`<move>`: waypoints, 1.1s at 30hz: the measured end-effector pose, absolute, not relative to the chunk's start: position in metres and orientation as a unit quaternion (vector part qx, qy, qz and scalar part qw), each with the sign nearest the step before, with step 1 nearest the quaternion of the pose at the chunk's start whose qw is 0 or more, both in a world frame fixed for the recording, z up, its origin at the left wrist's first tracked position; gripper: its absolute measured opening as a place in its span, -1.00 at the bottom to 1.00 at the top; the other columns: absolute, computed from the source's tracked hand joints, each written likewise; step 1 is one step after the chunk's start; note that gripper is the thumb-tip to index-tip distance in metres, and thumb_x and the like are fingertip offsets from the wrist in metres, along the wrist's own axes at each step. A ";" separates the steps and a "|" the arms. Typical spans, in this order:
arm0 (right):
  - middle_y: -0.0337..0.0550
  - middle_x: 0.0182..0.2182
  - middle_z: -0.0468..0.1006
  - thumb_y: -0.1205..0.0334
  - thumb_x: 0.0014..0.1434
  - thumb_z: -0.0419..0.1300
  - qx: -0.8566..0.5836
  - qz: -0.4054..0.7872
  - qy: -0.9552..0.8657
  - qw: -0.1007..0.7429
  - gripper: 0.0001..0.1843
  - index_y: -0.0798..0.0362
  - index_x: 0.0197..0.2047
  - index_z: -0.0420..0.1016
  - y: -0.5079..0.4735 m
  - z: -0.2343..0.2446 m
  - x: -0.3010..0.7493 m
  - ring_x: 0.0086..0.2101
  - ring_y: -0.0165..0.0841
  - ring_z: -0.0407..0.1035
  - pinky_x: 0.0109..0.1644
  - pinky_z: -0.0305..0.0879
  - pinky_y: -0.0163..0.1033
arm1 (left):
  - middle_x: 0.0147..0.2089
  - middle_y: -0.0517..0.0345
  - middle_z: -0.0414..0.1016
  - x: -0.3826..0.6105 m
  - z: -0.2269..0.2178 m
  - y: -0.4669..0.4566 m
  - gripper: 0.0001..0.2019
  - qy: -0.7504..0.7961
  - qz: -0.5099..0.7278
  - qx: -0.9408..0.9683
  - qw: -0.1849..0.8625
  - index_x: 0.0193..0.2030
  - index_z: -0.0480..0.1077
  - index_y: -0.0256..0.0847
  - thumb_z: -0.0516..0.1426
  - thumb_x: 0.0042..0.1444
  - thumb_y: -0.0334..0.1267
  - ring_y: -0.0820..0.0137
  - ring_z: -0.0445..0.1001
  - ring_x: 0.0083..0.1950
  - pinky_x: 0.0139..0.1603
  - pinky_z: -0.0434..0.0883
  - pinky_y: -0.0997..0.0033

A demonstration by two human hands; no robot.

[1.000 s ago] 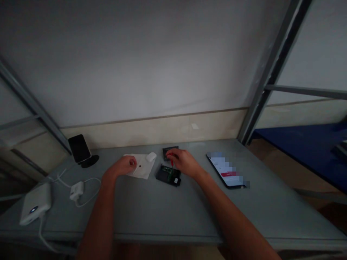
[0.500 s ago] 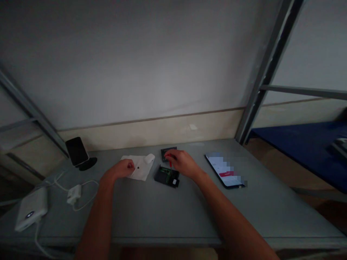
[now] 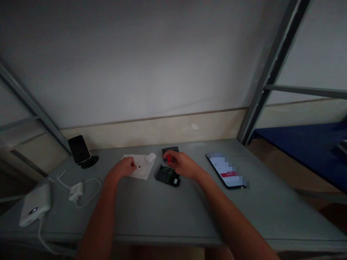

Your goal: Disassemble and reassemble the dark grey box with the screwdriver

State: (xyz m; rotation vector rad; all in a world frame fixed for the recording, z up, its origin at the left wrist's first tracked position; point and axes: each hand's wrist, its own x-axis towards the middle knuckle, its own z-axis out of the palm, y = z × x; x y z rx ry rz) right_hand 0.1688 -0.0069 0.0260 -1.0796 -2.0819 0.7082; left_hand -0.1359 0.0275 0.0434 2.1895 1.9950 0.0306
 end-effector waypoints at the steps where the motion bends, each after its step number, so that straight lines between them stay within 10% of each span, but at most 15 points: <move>1: -0.29 -0.41 0.49 0.28 0.22 0.21 -0.416 0.276 -0.796 0.344 -0.71 -0.02 0.02 0.45 -0.006 0.026 0.170 -0.43 -0.40 0.31 -0.32 0.18 -0.30 | -0.14 -0.09 0.61 -0.137 0.044 0.029 -0.89 0.671 0.016 0.736 0.090 -0.26 0.50 -0.25 0.17 0.12 -0.29 0.29 0.54 -0.16 -0.25 0.30 0.45; 14: -0.11 -0.16 0.52 0.44 0.28 -0.05 -0.421 0.171 -0.806 0.380 -0.68 0.01 -0.09 0.47 0.006 0.012 0.175 -0.18 -0.29 0.41 -0.06 0.29 -0.19 | -0.33 0.14 0.51 -0.144 0.040 0.037 -0.93 0.601 0.105 0.781 0.133 -0.34 0.38 -0.21 0.15 0.04 -0.43 0.41 0.45 -0.30 -0.34 0.22 0.50; 20: 0.01 0.03 0.53 0.29 0.23 0.20 -0.522 0.067 -0.805 0.272 -0.66 -0.01 0.08 0.51 0.016 -0.005 0.188 0.05 -0.11 0.39 0.19 0.22 -0.04 | -0.25 0.08 0.57 -0.150 0.033 0.041 -0.85 0.614 0.075 0.772 0.146 -0.25 0.44 -0.22 0.13 0.05 -0.47 0.38 0.50 -0.24 -0.29 0.29 0.50; 27: -0.05 -0.13 0.60 0.05 0.25 0.24 -0.548 0.070 -0.799 0.235 -0.80 -0.09 -0.12 0.59 0.013 -0.007 0.182 -0.09 -0.15 0.46 -0.03 0.29 -0.14 | -0.25 0.05 0.59 -0.151 0.036 0.042 -0.88 0.618 0.104 0.770 0.119 -0.25 0.48 -0.18 0.10 0.18 -0.31 0.32 0.52 -0.24 -0.22 0.32 0.43; 33: -0.14 -0.28 0.62 0.04 0.29 0.14 -0.551 0.181 -0.720 0.381 -0.76 -0.04 -0.21 0.58 0.018 -0.005 0.179 -0.29 -0.25 0.46 -0.17 0.28 -0.19 | -0.20 0.08 0.54 -0.109 0.042 0.036 -0.82 0.489 0.283 0.821 0.081 -0.13 0.47 -0.18 0.05 0.30 -0.25 0.36 0.46 -0.20 -0.12 0.35 0.40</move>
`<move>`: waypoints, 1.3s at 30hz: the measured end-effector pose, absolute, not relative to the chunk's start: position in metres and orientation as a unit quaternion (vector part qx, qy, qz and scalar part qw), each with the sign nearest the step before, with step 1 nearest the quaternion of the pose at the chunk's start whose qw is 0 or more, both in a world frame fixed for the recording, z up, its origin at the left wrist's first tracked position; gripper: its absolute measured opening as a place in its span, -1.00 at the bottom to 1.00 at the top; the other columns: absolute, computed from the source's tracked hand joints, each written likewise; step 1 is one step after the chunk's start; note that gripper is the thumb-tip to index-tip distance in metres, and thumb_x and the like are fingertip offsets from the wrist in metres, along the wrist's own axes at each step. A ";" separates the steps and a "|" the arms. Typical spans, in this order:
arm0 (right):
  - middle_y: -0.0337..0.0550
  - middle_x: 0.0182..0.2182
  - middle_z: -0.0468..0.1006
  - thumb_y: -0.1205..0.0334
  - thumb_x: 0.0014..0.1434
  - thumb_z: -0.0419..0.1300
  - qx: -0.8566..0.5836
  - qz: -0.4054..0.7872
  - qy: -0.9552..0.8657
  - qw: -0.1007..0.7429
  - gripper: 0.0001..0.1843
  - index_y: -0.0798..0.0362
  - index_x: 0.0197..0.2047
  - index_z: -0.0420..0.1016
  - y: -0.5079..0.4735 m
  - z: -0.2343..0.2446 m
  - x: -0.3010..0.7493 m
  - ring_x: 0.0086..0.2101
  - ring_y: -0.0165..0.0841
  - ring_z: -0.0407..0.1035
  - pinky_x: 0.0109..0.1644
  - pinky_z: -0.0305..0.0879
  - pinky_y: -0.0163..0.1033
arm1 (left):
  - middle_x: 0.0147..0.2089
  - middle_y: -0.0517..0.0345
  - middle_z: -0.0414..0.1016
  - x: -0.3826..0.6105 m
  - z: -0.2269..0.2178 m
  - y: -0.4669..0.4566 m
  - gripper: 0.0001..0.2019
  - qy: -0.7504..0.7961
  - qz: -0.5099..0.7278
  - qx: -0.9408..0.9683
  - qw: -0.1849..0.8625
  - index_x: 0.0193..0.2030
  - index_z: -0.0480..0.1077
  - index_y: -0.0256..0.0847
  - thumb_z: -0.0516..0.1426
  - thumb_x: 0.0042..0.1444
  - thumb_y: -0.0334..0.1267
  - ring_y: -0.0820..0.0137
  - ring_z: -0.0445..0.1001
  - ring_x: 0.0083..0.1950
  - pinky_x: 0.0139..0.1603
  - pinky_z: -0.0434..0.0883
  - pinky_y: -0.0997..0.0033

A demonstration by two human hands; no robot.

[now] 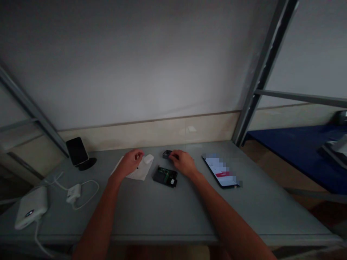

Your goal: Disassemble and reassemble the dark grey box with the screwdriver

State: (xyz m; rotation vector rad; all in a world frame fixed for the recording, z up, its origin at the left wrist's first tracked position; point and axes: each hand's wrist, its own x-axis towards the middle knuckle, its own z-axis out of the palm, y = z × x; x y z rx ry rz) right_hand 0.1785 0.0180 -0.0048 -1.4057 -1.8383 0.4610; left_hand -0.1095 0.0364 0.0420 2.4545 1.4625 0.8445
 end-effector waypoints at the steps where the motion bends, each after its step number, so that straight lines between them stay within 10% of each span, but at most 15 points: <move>1: -0.15 -0.31 0.62 0.03 0.29 0.14 -0.533 0.208 -0.703 0.422 -0.74 -0.02 -0.23 0.57 0.019 -0.004 0.177 -0.30 -0.26 0.45 -0.17 0.28 -0.19 | -0.21 0.08 0.53 -0.099 0.042 0.033 -0.80 0.460 0.307 0.828 0.090 -0.12 0.47 -0.18 0.04 0.32 -0.21 0.36 0.45 -0.21 -0.11 0.36 0.39; 10: -0.29 -0.37 0.50 -0.02 0.04 0.42 -0.284 0.491 -0.607 0.557 -0.63 -0.02 -0.23 0.42 0.001 0.014 0.148 -0.36 -0.37 0.36 -0.25 0.29 -0.26 | 0.41 -0.16 0.17 -0.042 0.027 0.007 -0.07 0.321 0.403 0.817 0.259 0.48 -0.07 0.00 0.35 0.07 -0.06 0.12 0.37 0.22 0.18 0.37 0.04; 17: -0.17 -0.18 0.60 -0.07 0.07 0.38 -0.267 0.532 -0.617 0.515 -0.54 -0.01 -0.04 0.50 -0.004 0.025 0.154 -0.17 -0.26 0.46 -0.03 0.34 -0.16 | 0.42 -0.08 0.22 -0.034 0.025 0.006 -0.18 0.296 0.401 0.812 0.303 0.48 -0.02 0.07 0.29 0.16 -0.16 0.12 0.35 0.32 0.29 0.33 0.02; 22: -0.20 -0.44 0.48 -0.19 0.24 0.17 -0.466 0.295 -0.623 0.555 -0.58 0.03 -0.28 0.47 0.000 0.032 0.173 -0.38 -0.32 0.33 -0.22 0.29 -0.20 | 0.41 -0.06 0.24 -0.040 0.023 0.008 -0.24 0.338 0.390 0.819 0.252 0.43 0.12 0.03 0.30 0.13 -0.18 0.11 0.30 0.36 0.33 0.28 -0.02; 28: -0.03 0.15 0.45 -0.04 0.07 0.37 -0.394 0.251 -0.770 0.434 -0.31 -0.07 0.23 0.36 -0.004 0.032 0.184 0.10 -0.11 0.34 0.19 0.25 -0.01 | 0.33 -0.08 0.34 -0.039 0.021 0.006 -0.20 0.345 0.347 0.837 0.245 0.36 0.21 -0.06 0.40 -0.03 -0.17 0.10 0.32 0.33 0.38 0.22 -0.02; 33: -0.01 0.12 0.51 0.05 0.01 0.43 -0.388 0.288 -0.801 0.354 -0.28 -0.02 0.23 0.41 -0.004 0.030 0.188 0.10 -0.09 0.39 0.23 0.25 0.04 | 0.20 -0.12 0.45 -0.039 0.015 0.012 -0.28 0.339 0.353 0.809 0.326 0.29 0.22 -0.10 0.38 0.02 -0.09 0.17 0.43 0.22 0.25 0.35 0.06; 39: -0.06 -0.04 0.60 -0.07 0.16 0.29 -0.441 0.322 -0.781 0.301 -0.51 0.00 0.08 0.52 0.004 0.024 0.203 -0.08 -0.18 0.49 0.05 0.35 -0.08 | 0.41 -0.24 0.18 -0.058 0.025 0.012 0.15 0.328 0.270 0.830 0.363 0.48 -0.06 -0.02 0.47 -0.20 -0.05 0.02 0.17 0.44 0.37 0.20 -0.07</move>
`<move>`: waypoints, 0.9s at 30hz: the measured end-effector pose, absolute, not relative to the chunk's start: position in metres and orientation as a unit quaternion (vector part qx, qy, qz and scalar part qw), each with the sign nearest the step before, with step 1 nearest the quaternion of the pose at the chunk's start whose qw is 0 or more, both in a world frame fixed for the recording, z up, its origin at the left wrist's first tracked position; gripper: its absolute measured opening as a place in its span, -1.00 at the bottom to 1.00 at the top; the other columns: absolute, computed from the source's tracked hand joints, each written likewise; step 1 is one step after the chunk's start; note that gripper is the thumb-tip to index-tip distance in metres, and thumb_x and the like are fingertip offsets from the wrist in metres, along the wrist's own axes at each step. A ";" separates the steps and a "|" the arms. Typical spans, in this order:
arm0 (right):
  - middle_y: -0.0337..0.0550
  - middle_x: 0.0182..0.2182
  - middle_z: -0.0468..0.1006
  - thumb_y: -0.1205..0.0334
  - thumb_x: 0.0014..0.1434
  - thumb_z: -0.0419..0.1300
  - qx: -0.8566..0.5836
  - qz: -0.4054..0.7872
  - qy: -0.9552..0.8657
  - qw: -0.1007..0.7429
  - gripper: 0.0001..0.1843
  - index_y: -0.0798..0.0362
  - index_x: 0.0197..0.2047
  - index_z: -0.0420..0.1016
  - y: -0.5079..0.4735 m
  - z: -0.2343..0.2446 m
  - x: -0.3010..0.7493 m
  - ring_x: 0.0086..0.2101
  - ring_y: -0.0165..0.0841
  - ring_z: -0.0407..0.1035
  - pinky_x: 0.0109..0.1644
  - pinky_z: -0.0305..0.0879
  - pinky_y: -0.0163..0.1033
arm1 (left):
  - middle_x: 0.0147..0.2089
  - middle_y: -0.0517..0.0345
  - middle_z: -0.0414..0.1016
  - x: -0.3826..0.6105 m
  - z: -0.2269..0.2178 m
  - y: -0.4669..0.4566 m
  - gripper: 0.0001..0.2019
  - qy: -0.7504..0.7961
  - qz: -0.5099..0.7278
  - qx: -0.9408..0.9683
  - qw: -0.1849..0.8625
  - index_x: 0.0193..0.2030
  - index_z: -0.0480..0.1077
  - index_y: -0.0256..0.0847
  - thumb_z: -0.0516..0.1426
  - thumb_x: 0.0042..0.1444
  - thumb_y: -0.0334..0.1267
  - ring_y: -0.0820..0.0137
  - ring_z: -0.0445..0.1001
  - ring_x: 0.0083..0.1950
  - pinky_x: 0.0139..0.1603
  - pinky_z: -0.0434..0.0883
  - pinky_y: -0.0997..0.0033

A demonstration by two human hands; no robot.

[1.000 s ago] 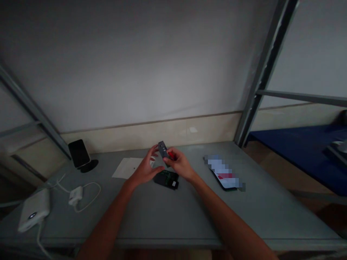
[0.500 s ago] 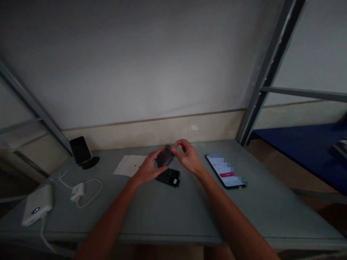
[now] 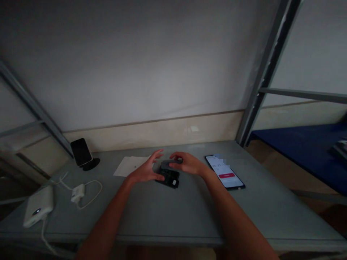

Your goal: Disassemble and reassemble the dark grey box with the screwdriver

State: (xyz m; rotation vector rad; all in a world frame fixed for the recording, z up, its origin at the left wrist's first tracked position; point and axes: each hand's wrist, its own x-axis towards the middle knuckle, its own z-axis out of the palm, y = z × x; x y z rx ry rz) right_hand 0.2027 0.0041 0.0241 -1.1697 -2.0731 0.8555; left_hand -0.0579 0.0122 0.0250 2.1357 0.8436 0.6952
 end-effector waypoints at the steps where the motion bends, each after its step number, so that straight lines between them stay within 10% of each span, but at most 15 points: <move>1: -0.07 -0.07 0.61 -0.10 0.17 0.27 -0.454 0.323 -0.778 0.289 -0.51 0.00 0.07 0.53 0.006 0.022 0.206 -0.11 -0.19 0.50 0.02 0.35 -0.09 | 0.43 -0.24 0.13 -0.062 0.027 0.012 0.21 0.323 0.241 0.840 0.364 0.50 -0.10 -0.01 0.49 -0.23 -0.05 0.00 0.13 0.46 0.39 0.17 -0.08; 18: -0.13 -0.13 0.62 -0.15 0.20 0.21 -0.443 0.343 -0.786 0.261 -0.53 0.00 0.01 0.57 0.012 0.016 0.215 -0.16 -0.23 0.48 -0.07 0.34 -0.16 | 0.16 -0.09 0.43 -0.054 0.016 0.010 -0.19 0.383 0.201 0.881 0.193 0.26 0.30 -0.08 0.45 -0.16 -0.06 0.04 0.37 0.18 0.23 0.25 0.05; 27: -0.13 -0.08 0.56 0.14 -0.12 0.45 -0.446 0.329 -0.791 0.257 -0.40 -0.01 0.04 0.54 0.010 0.011 0.216 -0.14 -0.18 0.47 -0.02 0.37 -0.13 | 0.08 -0.04 0.44 -0.050 0.010 0.010 -0.18 0.419 0.208 0.872 0.143 0.21 0.27 -0.06 0.45 -0.20 0.04 0.02 0.39 0.14 0.20 0.27 0.07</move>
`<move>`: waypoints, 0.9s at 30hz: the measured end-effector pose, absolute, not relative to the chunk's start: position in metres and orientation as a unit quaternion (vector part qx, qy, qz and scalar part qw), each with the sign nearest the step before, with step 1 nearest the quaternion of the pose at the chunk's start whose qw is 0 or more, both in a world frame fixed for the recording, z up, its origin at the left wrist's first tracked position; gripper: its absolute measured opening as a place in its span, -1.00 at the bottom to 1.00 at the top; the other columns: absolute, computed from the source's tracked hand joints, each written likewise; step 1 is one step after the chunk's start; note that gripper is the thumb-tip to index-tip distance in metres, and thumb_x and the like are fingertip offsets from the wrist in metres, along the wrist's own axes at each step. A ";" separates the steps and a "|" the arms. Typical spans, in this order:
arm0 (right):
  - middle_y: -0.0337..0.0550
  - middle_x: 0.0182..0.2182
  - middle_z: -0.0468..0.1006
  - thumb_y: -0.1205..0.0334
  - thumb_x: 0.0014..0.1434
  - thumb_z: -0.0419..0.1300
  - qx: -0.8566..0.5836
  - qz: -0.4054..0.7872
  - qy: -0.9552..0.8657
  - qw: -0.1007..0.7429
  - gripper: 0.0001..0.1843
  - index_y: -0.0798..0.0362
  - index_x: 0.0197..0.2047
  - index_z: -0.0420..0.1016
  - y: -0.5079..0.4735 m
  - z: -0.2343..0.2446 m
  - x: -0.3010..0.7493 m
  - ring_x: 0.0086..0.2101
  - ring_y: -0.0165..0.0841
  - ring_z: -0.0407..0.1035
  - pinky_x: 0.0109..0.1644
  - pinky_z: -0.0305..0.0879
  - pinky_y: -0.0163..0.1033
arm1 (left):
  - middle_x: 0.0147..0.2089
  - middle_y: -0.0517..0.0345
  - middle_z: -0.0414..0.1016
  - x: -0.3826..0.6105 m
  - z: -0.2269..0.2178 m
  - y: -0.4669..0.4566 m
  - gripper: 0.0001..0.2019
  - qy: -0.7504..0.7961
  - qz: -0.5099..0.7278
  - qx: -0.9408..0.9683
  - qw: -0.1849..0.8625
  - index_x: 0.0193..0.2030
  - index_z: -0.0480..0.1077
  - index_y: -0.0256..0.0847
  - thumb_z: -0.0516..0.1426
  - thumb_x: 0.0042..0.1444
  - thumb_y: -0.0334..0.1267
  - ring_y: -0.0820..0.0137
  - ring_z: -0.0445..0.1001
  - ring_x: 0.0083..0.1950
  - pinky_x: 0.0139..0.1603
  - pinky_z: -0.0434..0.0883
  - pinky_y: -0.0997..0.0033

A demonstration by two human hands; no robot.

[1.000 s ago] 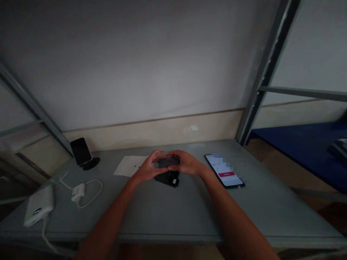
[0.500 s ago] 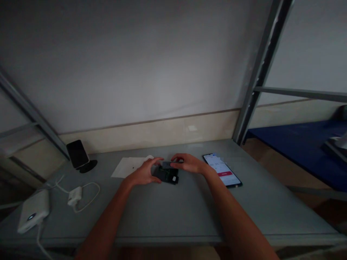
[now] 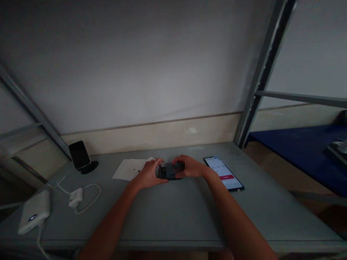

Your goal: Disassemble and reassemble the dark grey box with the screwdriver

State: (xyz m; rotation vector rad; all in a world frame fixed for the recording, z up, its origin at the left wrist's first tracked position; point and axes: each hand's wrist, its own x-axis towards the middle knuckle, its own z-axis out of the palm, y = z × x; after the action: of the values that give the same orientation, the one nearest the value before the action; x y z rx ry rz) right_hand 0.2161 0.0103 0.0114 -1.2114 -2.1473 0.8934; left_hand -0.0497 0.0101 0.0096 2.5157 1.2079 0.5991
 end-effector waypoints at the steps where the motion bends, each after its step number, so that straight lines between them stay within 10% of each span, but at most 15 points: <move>1: -0.11 -0.05 0.54 0.17 -0.15 0.46 -0.445 0.321 -0.795 0.257 -0.37 -0.01 0.05 0.54 0.010 0.010 0.216 -0.11 -0.17 0.46 0.01 0.37 -0.12 | 0.07 -0.03 0.44 -0.049 0.009 0.010 -0.17 0.423 0.209 0.871 0.140 0.21 0.28 -0.06 0.45 -0.22 0.05 0.02 0.39 0.13 0.19 0.28 0.07; 27: -0.02 0.05 0.40 0.33 -0.20 0.48 -0.412 0.251 -0.840 0.249 -0.28 0.00 0.10 0.49 0.005 0.007 0.195 -0.04 -0.15 0.41 0.06 0.34 -0.07 | 0.17 -0.18 0.46 -0.039 0.002 0.011 0.16 0.391 0.194 0.891 0.126 0.45 0.10 -0.09 0.44 -0.29 0.19 -0.05 0.41 0.18 0.20 0.32 0.04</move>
State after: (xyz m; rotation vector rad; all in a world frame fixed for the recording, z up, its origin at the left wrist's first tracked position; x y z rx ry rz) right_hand 0.1953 0.0048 0.0069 -1.1236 -2.2876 0.6842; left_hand -0.0385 0.0114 0.0019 2.5935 1.1375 0.5661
